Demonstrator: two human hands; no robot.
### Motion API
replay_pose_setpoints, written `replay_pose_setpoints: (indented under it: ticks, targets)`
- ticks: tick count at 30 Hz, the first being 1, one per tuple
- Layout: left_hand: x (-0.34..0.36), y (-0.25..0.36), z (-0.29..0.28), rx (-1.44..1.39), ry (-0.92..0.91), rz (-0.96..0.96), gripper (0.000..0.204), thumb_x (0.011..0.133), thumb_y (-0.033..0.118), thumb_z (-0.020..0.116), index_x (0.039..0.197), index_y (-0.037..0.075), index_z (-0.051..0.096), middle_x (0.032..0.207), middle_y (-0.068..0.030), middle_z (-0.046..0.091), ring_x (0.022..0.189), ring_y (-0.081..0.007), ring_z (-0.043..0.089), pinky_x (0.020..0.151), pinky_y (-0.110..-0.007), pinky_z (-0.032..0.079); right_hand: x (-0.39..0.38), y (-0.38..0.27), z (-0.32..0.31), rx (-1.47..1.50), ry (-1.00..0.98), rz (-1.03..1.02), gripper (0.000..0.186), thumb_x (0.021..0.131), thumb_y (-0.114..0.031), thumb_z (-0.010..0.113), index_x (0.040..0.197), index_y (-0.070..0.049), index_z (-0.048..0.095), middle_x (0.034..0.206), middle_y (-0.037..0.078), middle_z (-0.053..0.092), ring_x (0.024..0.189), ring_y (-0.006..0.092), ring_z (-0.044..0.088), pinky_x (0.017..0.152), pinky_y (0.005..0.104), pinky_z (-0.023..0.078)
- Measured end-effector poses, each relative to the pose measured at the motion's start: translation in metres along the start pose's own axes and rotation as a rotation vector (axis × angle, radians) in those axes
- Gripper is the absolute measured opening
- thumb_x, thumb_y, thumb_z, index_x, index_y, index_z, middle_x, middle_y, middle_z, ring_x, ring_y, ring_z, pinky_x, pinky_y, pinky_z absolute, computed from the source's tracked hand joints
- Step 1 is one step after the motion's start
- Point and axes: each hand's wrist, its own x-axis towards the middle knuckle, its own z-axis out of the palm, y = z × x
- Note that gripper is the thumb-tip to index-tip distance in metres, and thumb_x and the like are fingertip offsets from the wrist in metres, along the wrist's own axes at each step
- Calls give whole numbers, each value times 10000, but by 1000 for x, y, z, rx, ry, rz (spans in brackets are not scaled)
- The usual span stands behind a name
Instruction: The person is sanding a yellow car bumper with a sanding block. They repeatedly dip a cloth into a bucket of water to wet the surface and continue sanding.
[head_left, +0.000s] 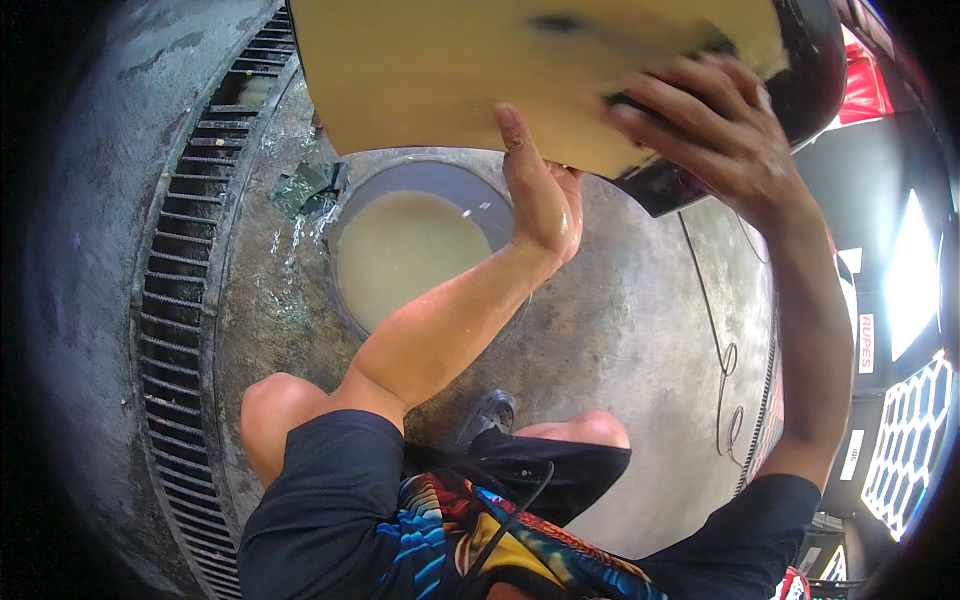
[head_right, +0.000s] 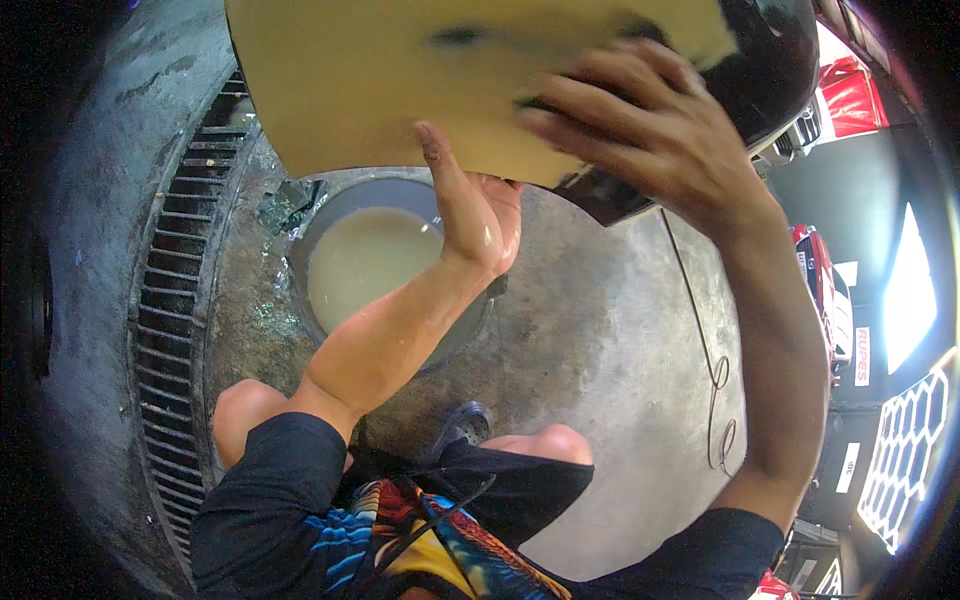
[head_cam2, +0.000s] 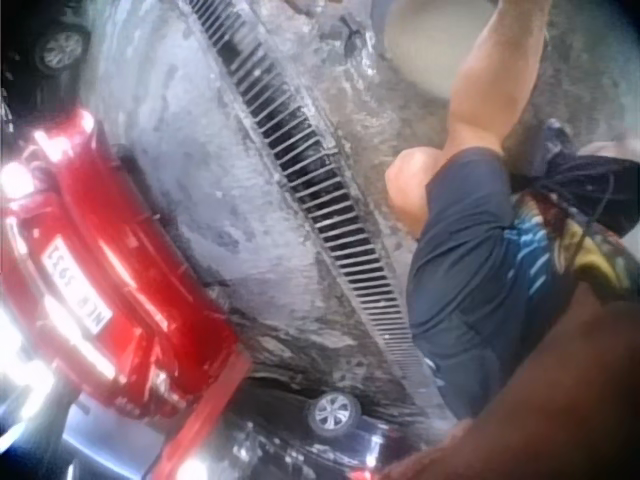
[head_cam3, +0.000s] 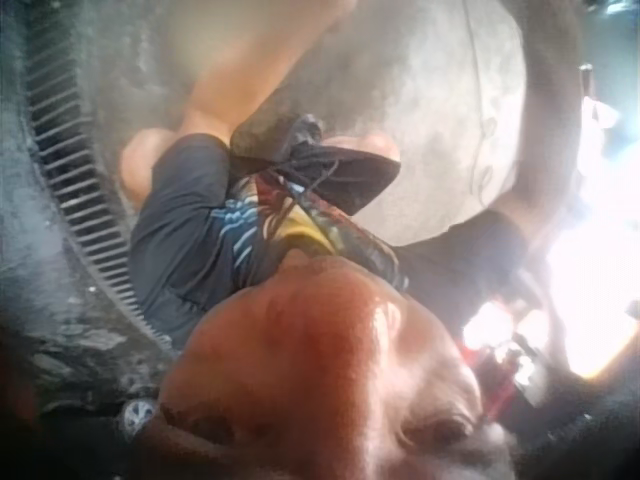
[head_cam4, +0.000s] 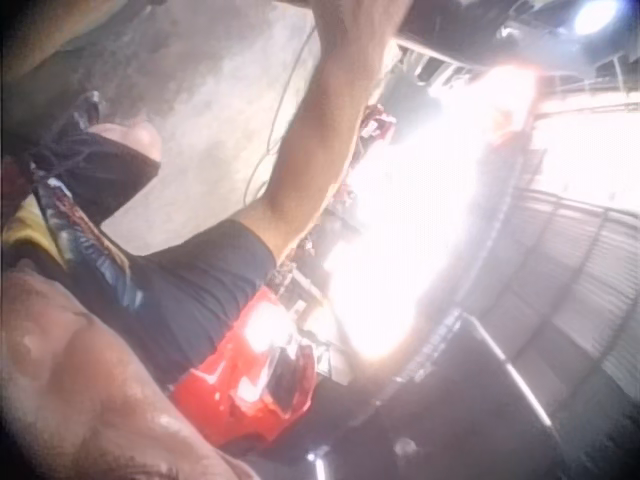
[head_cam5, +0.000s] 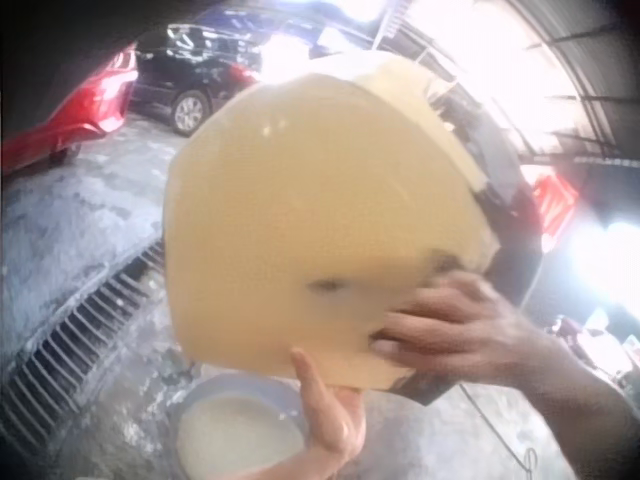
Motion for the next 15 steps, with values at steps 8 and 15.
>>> replay_pose_setpoints:
  ticks: [8,15]
  targets:
    - [-2,6,-4,8,-10,-10,959,978,845,302,1619,132,315,1576,-61,448,1429,-190,442,1182,-386,374,-1,-3,-1,-41,58,-7,532,812,-214,686,1345,-211,698,1404,5,645,1292,243,611,1081,465,479]
    - [2,2,-3,-6,-25,-7,979,967,857,307,1623,130,302,1596,-69,434,1457,-209,423,1207,-405,349,35,-6,17,56,171,-35,498,797,-183,735,1294,-148,715,1352,38,653,1244,261,618,1011,457,477]
